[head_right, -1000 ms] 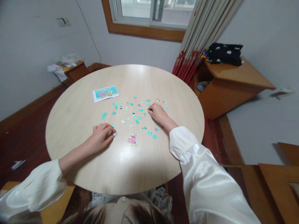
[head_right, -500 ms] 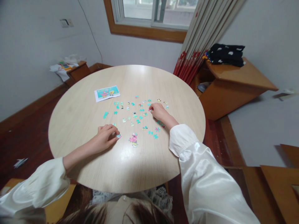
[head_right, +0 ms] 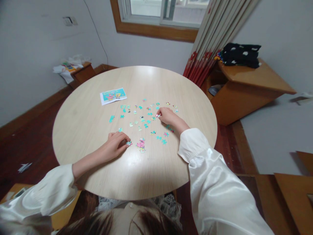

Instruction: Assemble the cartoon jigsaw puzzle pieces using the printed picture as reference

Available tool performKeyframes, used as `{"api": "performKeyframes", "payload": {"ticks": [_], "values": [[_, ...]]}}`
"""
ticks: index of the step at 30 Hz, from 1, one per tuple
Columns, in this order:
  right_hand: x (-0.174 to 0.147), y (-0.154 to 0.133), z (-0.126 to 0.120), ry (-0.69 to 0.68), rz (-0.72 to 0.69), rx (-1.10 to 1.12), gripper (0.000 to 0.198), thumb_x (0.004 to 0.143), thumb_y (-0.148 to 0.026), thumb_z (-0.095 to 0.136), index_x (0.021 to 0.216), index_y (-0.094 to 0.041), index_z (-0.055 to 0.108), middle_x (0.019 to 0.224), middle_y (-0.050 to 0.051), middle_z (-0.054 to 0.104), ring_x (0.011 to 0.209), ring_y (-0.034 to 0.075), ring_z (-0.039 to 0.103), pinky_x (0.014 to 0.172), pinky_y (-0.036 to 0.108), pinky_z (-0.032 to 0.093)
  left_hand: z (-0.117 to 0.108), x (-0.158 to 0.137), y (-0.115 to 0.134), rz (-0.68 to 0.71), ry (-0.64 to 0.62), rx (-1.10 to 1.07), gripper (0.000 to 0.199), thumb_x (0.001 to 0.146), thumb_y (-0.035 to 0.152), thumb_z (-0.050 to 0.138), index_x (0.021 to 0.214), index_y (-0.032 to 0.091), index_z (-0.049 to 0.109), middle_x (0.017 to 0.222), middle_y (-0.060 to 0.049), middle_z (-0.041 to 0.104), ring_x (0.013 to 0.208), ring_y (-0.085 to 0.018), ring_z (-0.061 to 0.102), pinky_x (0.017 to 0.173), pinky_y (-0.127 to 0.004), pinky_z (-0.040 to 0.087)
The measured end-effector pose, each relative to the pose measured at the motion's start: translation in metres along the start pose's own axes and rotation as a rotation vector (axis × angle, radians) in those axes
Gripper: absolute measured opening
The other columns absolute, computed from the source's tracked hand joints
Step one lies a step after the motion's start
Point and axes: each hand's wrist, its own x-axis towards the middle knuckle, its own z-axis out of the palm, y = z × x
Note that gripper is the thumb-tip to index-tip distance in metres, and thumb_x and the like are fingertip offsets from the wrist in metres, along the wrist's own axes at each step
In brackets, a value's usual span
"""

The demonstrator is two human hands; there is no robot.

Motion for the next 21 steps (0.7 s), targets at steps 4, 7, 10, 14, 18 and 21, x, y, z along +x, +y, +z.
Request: {"api": "performKeyframes", "payload": {"ticks": [4, 7, 10, 14, 18, 21], "values": [[-0.009, -0.012, -0.011, -0.051, -0.012, 0.043, 0.007, 0.078, -0.014, 0.06, 0.08, -0.015, 0.068, 0.072, 0.006, 0.067, 0.069, 0.017, 0.059, 0.066, 0.028, 0.044, 0.0, 0.001, 0.0, 0.004, 0.003, 0.0, 0.005, 0.088, 0.021, 0.05, 0.09, 0.019, 0.054, 0.089, -0.003, 0.062, 0.088, -0.02, 0.053, 0.082, -0.038, 0.033], [-0.023, -0.024, -0.016, 0.007, -0.046, 0.066, 0.01, 0.08, -0.019, 0.062, 0.071, -0.016, 0.065, 0.073, 0.007, 0.068, 0.071, 0.018, 0.06, 0.067, 0.03, 0.044, -0.001, 0.001, 0.001, -0.002, 0.003, -0.002, 0.004, 0.088, 0.022, 0.051, 0.089, 0.019, 0.054, 0.088, -0.003, 0.062, 0.087, -0.02, 0.053, 0.082, -0.038, 0.032], [-0.047, -0.038, -0.014, 0.09, -0.04, 0.196, 0.01, 0.082, -0.021, 0.06, 0.073, -0.017, 0.064, 0.07, 0.006, 0.067, 0.068, 0.017, 0.061, 0.065, 0.03, 0.045, -0.002, 0.0, 0.001, -0.011, -0.011, -0.002, 0.003, 0.088, 0.021, 0.052, 0.089, 0.019, 0.054, 0.089, -0.003, 0.061, 0.088, -0.02, 0.053, 0.082, -0.038, 0.032], [-0.091, -0.055, 0.003, 0.031, -0.062, 0.53, 0.008, 0.084, -0.024, 0.057, 0.083, -0.017, 0.062, 0.063, 0.001, 0.064, 0.057, 0.014, 0.06, 0.058, 0.028, 0.047, -0.003, -0.004, -0.002, -0.015, -0.035, 0.021, 0.004, 0.088, 0.021, 0.054, 0.09, 0.019, 0.055, 0.094, -0.004, 0.06, 0.09, -0.021, 0.053, 0.084, -0.038, 0.031], [-0.122, -0.067, 0.02, -0.026, -0.02, 0.639, 0.007, 0.083, -0.018, 0.053, 0.082, -0.018, 0.06, 0.066, 0.002, 0.066, 0.062, 0.015, 0.065, 0.058, 0.027, 0.05, -0.005, -0.005, -0.002, 0.003, -0.032, 0.071, 0.008, 0.087, 0.024, 0.057, 0.094, 0.019, 0.058, 0.097, -0.004, 0.061, 0.094, -0.022, 0.053, 0.085, -0.039, 0.031], [-0.13, -0.072, 0.027, -0.016, 0.07, 0.635, 0.005, 0.082, -0.017, 0.054, 0.081, -0.019, 0.059, 0.063, 0.001, 0.064, 0.056, 0.015, 0.064, 0.054, 0.026, 0.049, -0.006, -0.005, 0.008, 0.048, 0.008, 0.116, 0.013, 0.092, 0.027, 0.052, 0.096, 0.019, 0.06, 0.098, -0.006, 0.063, 0.095, -0.023, 0.054, 0.085, -0.041, 0.031]]}}
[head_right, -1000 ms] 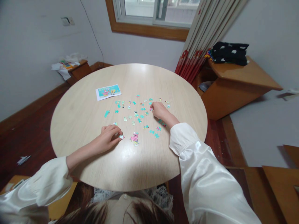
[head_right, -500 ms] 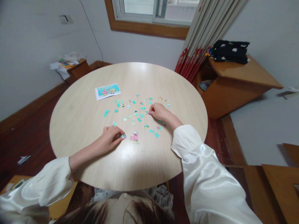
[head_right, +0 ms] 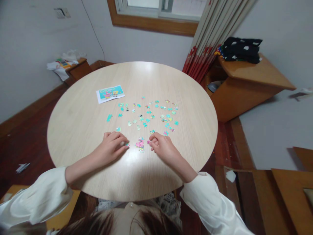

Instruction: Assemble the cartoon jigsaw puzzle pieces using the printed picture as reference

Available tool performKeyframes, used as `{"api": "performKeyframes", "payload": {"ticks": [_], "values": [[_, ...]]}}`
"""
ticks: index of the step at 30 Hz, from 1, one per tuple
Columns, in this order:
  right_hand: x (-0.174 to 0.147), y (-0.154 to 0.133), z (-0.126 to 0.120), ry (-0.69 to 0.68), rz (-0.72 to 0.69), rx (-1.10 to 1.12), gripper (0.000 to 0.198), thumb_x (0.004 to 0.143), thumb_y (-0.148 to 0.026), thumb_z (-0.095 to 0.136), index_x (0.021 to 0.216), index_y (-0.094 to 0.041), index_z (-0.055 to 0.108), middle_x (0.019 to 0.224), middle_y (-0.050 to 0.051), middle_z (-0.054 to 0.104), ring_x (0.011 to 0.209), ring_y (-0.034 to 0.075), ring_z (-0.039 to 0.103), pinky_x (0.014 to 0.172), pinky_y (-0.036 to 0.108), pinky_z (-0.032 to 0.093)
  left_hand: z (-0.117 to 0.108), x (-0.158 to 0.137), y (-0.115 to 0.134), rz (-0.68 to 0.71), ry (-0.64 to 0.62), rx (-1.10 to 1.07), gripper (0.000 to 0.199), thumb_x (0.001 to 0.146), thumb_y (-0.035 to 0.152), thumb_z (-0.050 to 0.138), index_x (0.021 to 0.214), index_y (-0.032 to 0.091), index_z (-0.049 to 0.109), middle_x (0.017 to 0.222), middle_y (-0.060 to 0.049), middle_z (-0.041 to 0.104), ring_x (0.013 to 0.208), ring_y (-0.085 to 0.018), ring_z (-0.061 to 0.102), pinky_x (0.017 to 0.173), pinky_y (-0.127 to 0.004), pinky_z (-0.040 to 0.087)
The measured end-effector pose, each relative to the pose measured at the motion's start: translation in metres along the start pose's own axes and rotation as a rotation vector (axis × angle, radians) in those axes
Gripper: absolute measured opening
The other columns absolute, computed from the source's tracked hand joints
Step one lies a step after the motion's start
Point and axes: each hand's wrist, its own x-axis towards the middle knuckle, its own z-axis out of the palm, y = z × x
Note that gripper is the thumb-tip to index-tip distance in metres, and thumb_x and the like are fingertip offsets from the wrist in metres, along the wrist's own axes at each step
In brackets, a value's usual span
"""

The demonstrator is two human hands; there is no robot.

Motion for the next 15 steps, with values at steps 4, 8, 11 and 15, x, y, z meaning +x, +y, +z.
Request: {"api": "performKeyframes", "payload": {"ticks": [4, 8, 11, 15], "values": [[0.001, -0.001, 0.003, 0.036, 0.02, -0.03, 0.008, 0.083, -0.018, 0.056, 0.075, -0.019, 0.058, 0.057, -0.001, 0.062, 0.052, 0.014, 0.061, 0.052, 0.025, 0.047, 0.004, -0.002, 0.019, 0.196, -0.029, 0.046, 0.028, 0.096, 0.027, 0.041, 0.118, 0.017, 0.056, 0.12, -0.012, 0.062, 0.108, -0.025, 0.054, 0.094, -0.046, 0.03], [0.002, -0.002, 0.002, 0.045, 0.019, -0.099, 0.011, 0.081, -0.016, 0.06, 0.07, -0.018, 0.06, 0.052, -0.002, 0.06, 0.051, 0.013, 0.06, 0.055, 0.024, 0.045, 0.017, -0.008, 0.028, 0.312, -0.086, 0.119, 0.047, 0.098, 0.034, 0.036, 0.139, 0.012, 0.039, 0.144, -0.017, 0.044, 0.133, -0.029, 0.037, 0.109, -0.053, 0.015], [0.002, -0.001, 0.002, 0.041, 0.001, -0.126, 0.011, 0.082, -0.015, 0.058, 0.072, -0.017, 0.063, 0.054, -0.001, 0.061, 0.054, 0.013, 0.06, 0.057, 0.024, 0.044, 0.024, -0.011, 0.027, 0.325, -0.118, 0.149, 0.052, 0.1, 0.037, 0.032, 0.143, 0.009, 0.032, 0.148, -0.018, 0.038, 0.138, -0.028, 0.032, 0.112, -0.054, 0.008], [0.002, 0.004, 0.001, 0.063, -0.085, -0.166, 0.015, 0.082, -0.011, 0.054, 0.075, -0.017, 0.066, 0.066, 0.002, 0.067, 0.06, 0.014, 0.062, 0.062, 0.025, 0.045, 0.027, -0.011, 0.023, 0.325, -0.131, 0.157, 0.052, 0.1, 0.037, 0.031, 0.144, 0.009, 0.031, 0.149, -0.017, 0.037, 0.14, -0.027, 0.03, 0.114, -0.054, 0.004]]}}
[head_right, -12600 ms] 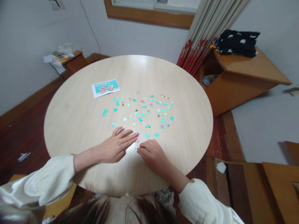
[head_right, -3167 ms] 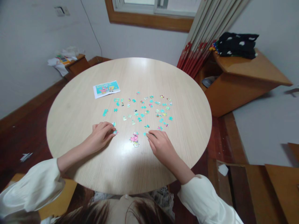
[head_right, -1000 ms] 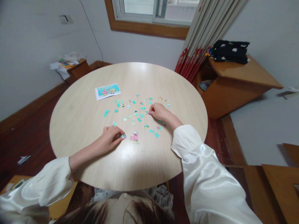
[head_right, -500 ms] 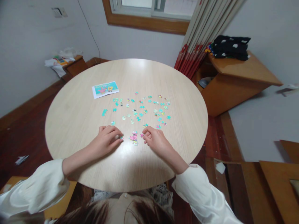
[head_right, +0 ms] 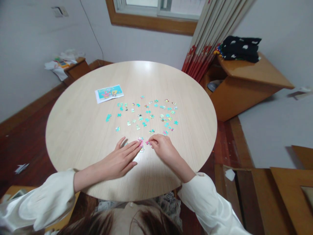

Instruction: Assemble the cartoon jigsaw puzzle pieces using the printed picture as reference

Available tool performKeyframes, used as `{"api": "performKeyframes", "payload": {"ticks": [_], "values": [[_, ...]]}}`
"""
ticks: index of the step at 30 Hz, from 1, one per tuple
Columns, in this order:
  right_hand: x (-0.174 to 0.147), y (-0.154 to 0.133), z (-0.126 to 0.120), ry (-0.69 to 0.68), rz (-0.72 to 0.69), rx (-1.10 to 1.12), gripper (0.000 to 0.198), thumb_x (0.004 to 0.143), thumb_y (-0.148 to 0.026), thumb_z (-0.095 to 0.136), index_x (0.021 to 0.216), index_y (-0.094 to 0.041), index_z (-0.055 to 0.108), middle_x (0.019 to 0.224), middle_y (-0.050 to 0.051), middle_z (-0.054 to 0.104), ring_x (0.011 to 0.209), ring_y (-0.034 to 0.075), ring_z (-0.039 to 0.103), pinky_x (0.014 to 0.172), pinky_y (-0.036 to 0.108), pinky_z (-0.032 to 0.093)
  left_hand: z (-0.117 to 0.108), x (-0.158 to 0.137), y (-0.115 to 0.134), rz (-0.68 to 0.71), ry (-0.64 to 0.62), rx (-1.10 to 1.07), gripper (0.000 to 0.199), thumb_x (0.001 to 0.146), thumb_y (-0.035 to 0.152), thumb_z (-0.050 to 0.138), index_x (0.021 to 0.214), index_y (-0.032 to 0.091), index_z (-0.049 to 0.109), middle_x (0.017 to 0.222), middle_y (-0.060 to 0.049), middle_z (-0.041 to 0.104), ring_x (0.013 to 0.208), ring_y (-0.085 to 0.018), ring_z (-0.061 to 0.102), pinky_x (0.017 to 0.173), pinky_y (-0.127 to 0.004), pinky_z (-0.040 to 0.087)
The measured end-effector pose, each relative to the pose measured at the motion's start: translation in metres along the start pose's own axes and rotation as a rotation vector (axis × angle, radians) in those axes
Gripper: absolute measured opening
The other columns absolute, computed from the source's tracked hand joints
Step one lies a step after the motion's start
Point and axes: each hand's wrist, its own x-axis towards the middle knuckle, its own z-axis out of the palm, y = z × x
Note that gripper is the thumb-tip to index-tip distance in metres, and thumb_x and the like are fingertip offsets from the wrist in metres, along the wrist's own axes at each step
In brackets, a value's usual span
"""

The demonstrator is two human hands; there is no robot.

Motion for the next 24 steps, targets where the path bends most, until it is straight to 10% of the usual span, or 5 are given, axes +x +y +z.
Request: {"api": "performKeyframes", "payload": {"ticks": [24], "values": [[0.011, -0.017, 0.006, -0.089, 0.027, -0.189, 0.014, 0.081, -0.011, 0.056, 0.078, -0.016, 0.069, 0.076, 0.004, 0.069, 0.069, 0.014, 0.059, 0.066, 0.025, 0.04, -0.002, 0.002, 0.002, -0.004, 0.019, -0.003, 0.054, 0.098, 0.033, 0.036, 0.145, 0.009, 0.029, 0.148, -0.018, 0.039, 0.139, -0.027, 0.032, 0.115, -0.053, 0.01]]}}
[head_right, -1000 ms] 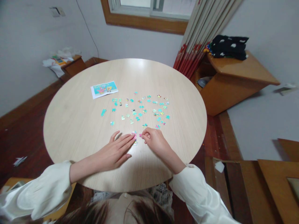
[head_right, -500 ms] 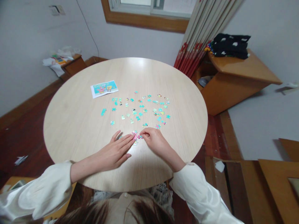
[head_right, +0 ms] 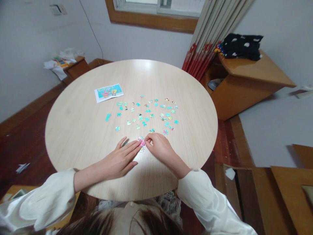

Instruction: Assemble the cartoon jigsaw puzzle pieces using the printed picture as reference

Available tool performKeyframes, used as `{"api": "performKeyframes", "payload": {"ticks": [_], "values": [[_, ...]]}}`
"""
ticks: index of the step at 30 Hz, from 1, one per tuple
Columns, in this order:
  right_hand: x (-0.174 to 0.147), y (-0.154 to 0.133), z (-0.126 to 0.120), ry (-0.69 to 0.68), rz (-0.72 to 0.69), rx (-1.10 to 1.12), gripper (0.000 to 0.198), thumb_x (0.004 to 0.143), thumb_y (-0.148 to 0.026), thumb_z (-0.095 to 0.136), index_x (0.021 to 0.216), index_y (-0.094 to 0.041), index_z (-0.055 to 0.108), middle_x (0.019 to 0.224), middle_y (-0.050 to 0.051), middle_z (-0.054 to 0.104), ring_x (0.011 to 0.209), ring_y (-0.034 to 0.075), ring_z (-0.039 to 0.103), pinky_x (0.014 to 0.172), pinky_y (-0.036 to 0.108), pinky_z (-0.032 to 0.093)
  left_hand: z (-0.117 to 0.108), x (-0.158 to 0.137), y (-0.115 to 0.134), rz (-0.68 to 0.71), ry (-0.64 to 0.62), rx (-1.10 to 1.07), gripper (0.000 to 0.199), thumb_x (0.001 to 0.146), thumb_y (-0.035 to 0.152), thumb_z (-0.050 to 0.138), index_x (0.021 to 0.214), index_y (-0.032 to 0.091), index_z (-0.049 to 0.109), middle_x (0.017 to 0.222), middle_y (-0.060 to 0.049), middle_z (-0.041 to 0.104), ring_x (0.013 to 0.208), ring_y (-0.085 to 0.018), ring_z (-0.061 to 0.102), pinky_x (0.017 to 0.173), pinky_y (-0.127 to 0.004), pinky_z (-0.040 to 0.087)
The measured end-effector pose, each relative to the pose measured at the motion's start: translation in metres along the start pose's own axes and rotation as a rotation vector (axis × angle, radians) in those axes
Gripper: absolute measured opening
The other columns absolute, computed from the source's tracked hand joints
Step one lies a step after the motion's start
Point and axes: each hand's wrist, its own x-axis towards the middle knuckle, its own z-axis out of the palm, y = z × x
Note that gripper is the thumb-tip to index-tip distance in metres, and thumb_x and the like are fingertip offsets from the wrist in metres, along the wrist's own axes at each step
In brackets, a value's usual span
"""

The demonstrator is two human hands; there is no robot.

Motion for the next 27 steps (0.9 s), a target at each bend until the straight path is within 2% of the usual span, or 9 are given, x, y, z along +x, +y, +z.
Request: {"api": "performKeyframes", "payload": {"ticks": [13, 21, 27], "values": [[0.0029, -0.0019, -0.0042, -0.012, 0.087, 0.088, 0.011, 0.079, -0.015, 0.061, 0.068, -0.017, 0.063, 0.061, 0.0, 0.061, 0.06, 0.012, 0.055, 0.059, 0.023, 0.038, -0.0032, 0.0024, 0.0008, 0.004, 0.022, -0.046, 0.057, 0.093, 0.03, 0.043, 0.143, 0.009, 0.029, 0.139, -0.021, 0.044, 0.135, -0.03, 0.036, 0.114, -0.056, 0.018], [0.0038, 0.0016, -0.0028, -0.002, 0.061, 0.118, 0.012, 0.078, -0.014, 0.062, 0.066, -0.017, 0.063, 0.061, 0.0, 0.063, 0.059, 0.012, 0.056, 0.058, 0.023, 0.038, -0.007, 0.0042, 0.0013, 0.01, 0.014, -0.064, 0.054, 0.092, 0.031, 0.044, 0.14, 0.008, 0.034, 0.135, -0.021, 0.047, 0.133, -0.03, 0.038, 0.114, -0.057, 0.019], [0.0043, 0.004, -0.0003, 0.02, 0.041, 0.127, 0.013, 0.077, -0.013, 0.063, 0.065, -0.017, 0.063, 0.063, 0.001, 0.065, 0.061, 0.013, 0.057, 0.06, 0.024, 0.039, -0.0081, 0.0041, 0.0006, 0.011, 0.013, -0.068, 0.054, 0.092, 0.032, 0.046, 0.14, 0.009, 0.036, 0.136, -0.019, 0.048, 0.134, -0.029, 0.037, 0.116, -0.056, 0.014]]}}
